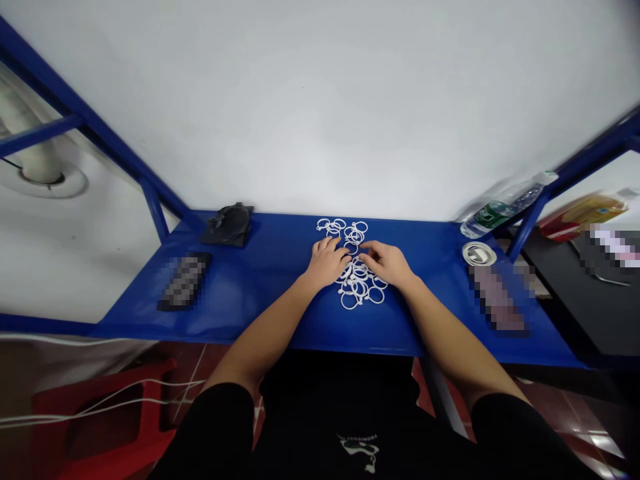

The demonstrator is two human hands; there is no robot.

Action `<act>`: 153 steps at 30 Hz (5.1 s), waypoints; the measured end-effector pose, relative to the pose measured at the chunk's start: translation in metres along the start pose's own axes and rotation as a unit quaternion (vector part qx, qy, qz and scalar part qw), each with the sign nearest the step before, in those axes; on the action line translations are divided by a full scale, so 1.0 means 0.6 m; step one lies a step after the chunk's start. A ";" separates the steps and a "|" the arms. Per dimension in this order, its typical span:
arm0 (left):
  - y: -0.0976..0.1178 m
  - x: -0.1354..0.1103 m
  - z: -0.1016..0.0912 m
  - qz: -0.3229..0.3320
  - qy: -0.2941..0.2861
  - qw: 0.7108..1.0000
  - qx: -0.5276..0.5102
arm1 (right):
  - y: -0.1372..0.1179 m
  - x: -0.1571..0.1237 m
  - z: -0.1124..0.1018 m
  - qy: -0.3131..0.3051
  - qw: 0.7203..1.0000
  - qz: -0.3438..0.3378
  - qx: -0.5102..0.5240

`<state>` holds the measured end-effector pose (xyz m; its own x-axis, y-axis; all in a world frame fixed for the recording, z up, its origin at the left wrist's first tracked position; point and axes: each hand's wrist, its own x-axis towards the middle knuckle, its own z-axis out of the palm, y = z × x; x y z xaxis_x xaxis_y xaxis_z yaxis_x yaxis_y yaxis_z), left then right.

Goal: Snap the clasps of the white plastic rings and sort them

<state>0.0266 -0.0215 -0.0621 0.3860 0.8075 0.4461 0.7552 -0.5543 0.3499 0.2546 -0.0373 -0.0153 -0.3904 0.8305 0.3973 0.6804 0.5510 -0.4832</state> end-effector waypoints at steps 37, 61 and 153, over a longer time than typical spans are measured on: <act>0.024 0.014 -0.041 0.012 0.096 0.993 -0.074 | -0.006 0.002 0.009 0.020 0.995 -0.093 0.022; 0.045 0.009 -0.063 0.121 0.156 0.978 -0.071 | -0.021 -0.001 0.008 0.096 0.987 -0.124 0.018; 0.042 0.019 -0.036 0.032 0.081 0.966 -0.241 | -0.005 0.000 0.022 0.031 0.994 -0.103 0.020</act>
<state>0.0386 -0.0305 -0.0306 0.3067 0.7476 0.5892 0.3819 -0.6636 0.6432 0.2445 -0.0379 -0.0241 -0.4783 0.6940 0.5382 0.5648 0.7124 -0.4165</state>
